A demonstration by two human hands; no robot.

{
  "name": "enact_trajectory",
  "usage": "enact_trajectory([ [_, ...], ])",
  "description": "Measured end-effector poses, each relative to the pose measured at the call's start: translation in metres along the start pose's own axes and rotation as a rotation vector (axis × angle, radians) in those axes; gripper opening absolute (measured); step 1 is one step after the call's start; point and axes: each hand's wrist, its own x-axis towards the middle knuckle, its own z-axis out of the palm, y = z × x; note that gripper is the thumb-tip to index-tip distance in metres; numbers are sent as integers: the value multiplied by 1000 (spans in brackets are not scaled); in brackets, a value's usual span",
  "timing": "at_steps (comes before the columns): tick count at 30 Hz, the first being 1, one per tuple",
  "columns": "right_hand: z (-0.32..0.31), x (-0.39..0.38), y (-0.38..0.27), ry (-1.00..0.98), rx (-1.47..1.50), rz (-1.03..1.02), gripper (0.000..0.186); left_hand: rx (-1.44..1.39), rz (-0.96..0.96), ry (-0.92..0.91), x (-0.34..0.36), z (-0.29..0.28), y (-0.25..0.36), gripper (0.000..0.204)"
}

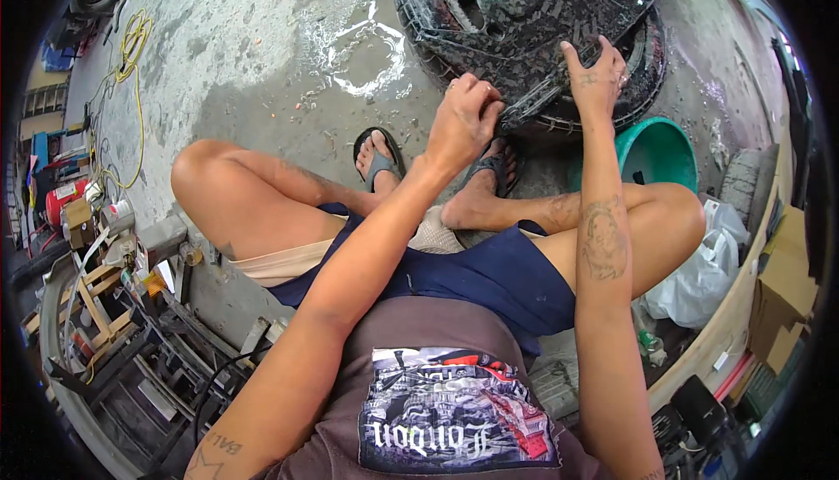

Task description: Sanding and detailing the edges of a carbon fiber car component.

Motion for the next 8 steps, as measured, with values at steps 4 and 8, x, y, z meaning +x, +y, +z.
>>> enact_trajectory([
  [4,30,-15,13,79,-84,233,95,-32,30,-3,-16,16,1,16],
  [8,36,-19,11,70,-24,228,85,-72,-73,-74,-19,15,-6,18],
])
